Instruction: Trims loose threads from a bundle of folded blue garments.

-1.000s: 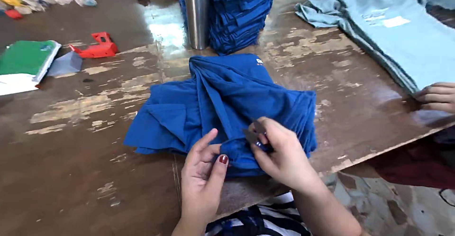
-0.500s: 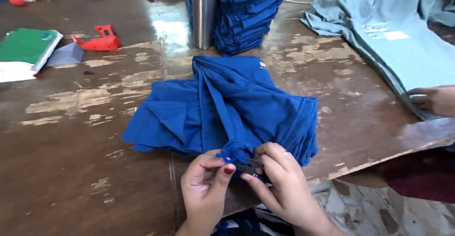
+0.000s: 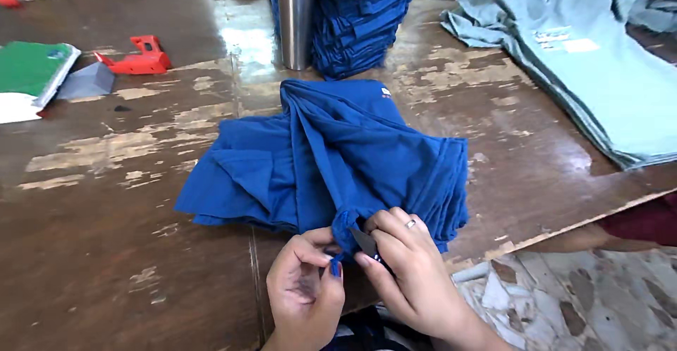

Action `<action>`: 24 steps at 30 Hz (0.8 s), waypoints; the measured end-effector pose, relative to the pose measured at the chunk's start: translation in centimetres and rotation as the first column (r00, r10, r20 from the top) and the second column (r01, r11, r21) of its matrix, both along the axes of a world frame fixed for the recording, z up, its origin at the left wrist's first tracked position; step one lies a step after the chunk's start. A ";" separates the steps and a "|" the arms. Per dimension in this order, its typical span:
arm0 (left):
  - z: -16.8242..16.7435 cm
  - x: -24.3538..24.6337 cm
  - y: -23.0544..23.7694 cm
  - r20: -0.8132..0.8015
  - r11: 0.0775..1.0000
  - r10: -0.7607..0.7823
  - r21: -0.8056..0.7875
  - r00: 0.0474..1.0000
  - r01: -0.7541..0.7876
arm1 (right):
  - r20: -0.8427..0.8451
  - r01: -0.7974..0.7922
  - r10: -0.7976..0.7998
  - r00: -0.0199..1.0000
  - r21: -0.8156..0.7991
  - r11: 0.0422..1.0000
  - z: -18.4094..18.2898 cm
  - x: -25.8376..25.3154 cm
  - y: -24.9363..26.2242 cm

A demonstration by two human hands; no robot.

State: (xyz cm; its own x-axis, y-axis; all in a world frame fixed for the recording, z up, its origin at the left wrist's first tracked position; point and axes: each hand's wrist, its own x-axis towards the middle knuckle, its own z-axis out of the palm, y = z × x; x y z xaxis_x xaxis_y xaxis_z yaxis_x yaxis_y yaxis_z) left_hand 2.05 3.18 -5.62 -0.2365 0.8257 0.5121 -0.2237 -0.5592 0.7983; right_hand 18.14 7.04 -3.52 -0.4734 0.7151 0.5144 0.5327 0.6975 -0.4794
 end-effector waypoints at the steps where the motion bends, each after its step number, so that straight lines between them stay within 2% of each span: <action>1: -0.1 -0.1 0.0 0.014 1.000 -0.003 0.003 1.000 0.003 | -0.032 0.001 -0.001 0.999 -0.013 1.000 0.1 0.2 0.1; 5: 0.0 0.1 0.1 -0.052 0.991 0.135 -0.017 0.989 -0.136 | -0.058 0.076 -0.075 0.995 0.022 0.997 0.2 1.1 1.4; 6: -0.1 0.0 0.0 -0.107 0.985 0.168 -0.003 0.980 -0.170 | -0.069 0.054 -0.052 0.996 0.030 0.998 0.0 1.5 1.9; 8: -0.5 -0.8 -0.2 -0.242 0.979 0.204 0.065 0.948 -0.194 | -0.193 -0.061 0.061 0.979 0.007 0.998 0.0 2.6 2.5; 10: -0.8 -1.9 -0.6 -0.359 0.982 0.181 0.124 0.916 -0.145 | -0.312 -0.139 0.131 0.941 -0.002 0.990 0.1 3.9 2.8; 11: -0.9 -2.4 -0.7 -0.405 0.986 0.151 0.121 0.902 -0.111 | -0.318 -0.148 0.136 0.938 -0.012 0.989 0.2 4.5 2.8; 12: -1.1 -2.9 -0.9 -0.436 0.992 0.110 0.097 0.893 -0.076 | -0.269 -0.152 0.137 0.953 -0.033 0.988 0.1 5.0 2.8; 14: -1.2 -3.4 -1.3 -0.444 1.000 0.028 0.022 0.895 -0.021 | -0.062 -0.159 0.155 0.986 -0.073 0.985 0.3 5.6 2.6; 17: -1.2 -3.4 -2.0 -0.461 0.996 0.024 -0.070 0.887 -0.063 | 0.205 -0.164 0.164 0.965 -0.016 0.986 0.4 5.4 1.9; 21: -1.0 -3.3 -2.1 -0.516 0.977 0.109 -0.102 0.850 -0.188 | 0.384 -0.140 0.089 0.919 0.108 0.984 0.3 4.8 1.3; 24: -0.6 -3.4 -2.1 -0.488 0.985 0.030 -0.134 0.872 -0.109 | 0.456 -0.114 0.032 0.890 0.154 0.982 0.5 4.4 0.9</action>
State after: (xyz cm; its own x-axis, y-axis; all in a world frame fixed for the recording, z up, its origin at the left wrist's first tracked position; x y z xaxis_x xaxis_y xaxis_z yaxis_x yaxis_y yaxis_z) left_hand -1.39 1.07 -6.19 -0.0520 0.8935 0.4461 0.2466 -0.4214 0.8727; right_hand 22.53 7.98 -3.06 -0.7299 0.5900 0.3451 0.6067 0.7918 -0.0704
